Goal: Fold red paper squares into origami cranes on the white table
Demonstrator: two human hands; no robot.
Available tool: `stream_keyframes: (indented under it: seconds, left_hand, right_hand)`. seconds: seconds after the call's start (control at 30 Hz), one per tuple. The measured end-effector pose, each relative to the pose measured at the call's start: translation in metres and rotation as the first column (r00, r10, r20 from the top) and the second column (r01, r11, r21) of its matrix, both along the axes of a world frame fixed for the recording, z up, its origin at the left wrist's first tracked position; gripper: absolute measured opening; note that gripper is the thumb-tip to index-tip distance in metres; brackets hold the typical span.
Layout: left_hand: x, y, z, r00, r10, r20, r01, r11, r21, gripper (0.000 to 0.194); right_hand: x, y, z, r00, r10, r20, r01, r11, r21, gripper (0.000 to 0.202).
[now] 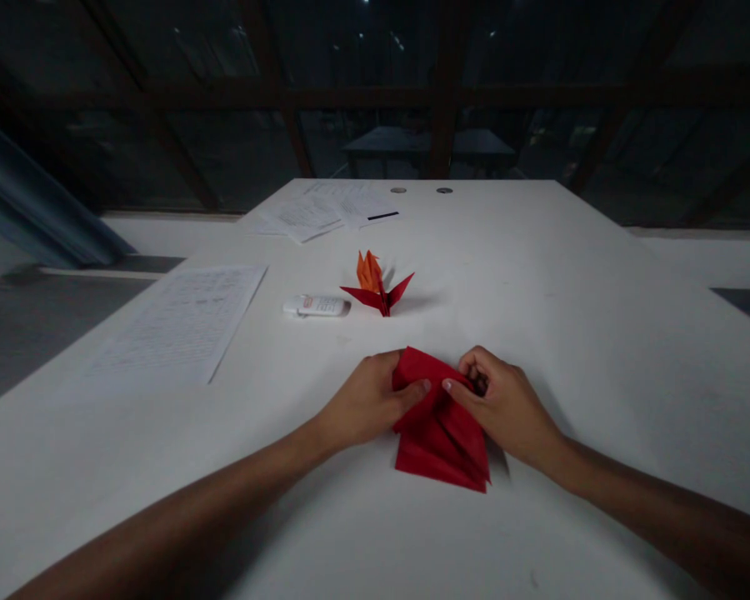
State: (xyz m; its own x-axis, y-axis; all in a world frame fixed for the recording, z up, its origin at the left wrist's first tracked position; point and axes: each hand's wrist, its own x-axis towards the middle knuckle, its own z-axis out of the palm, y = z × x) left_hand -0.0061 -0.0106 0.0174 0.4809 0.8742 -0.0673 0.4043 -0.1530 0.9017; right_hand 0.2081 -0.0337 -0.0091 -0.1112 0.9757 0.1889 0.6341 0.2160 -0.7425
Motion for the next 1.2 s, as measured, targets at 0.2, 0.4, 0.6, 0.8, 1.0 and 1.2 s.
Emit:
stream_keyframes:
  seconds: [0.2,0.4,0.6,0.8,1.0,1.2]
  left_hand:
    - [-0.001,0.004,-0.004,0.995,0.096,-0.04,-0.093,0.993,0.079,0.014]
    - [-0.003,0.01,0.002,0.991,0.133,-0.012,-0.132,0.987,0.092,0.033]
    - [-0.003,0.008,0.005,0.987,0.153,-0.056,-0.146,0.984,0.106,0.031]
    - [-0.004,0.011,0.001,0.987,0.157,-0.017,-0.155,0.984,0.082,0.018]
    - [-0.007,0.011,-0.001,0.99,0.119,0.08,-0.122,0.992,0.028,0.014]
    - [-0.01,0.01,-0.001,0.993,0.048,0.104,-0.044,0.998,-0.042,0.016]
  right_hand:
    - [-0.004,-0.007,0.006,0.997,0.06,0.056,-0.063,0.996,0.061,0.008]
    - [-0.005,-0.02,0.011,0.918,0.262,0.298,-0.33,0.92,0.209,0.02]
    - [-0.003,-0.024,0.011,0.875,0.319,0.364,-0.416,0.88,0.229,0.043]
    - [-0.002,-0.027,0.009,0.917,0.244,0.317,-0.334,0.903,0.27,0.041]
    - [0.0,-0.02,0.003,0.976,0.075,0.204,-0.104,0.985,0.137,0.035]
    - [0.006,-0.009,0.002,0.993,0.091,0.079,-0.089,0.996,-0.024,0.014]
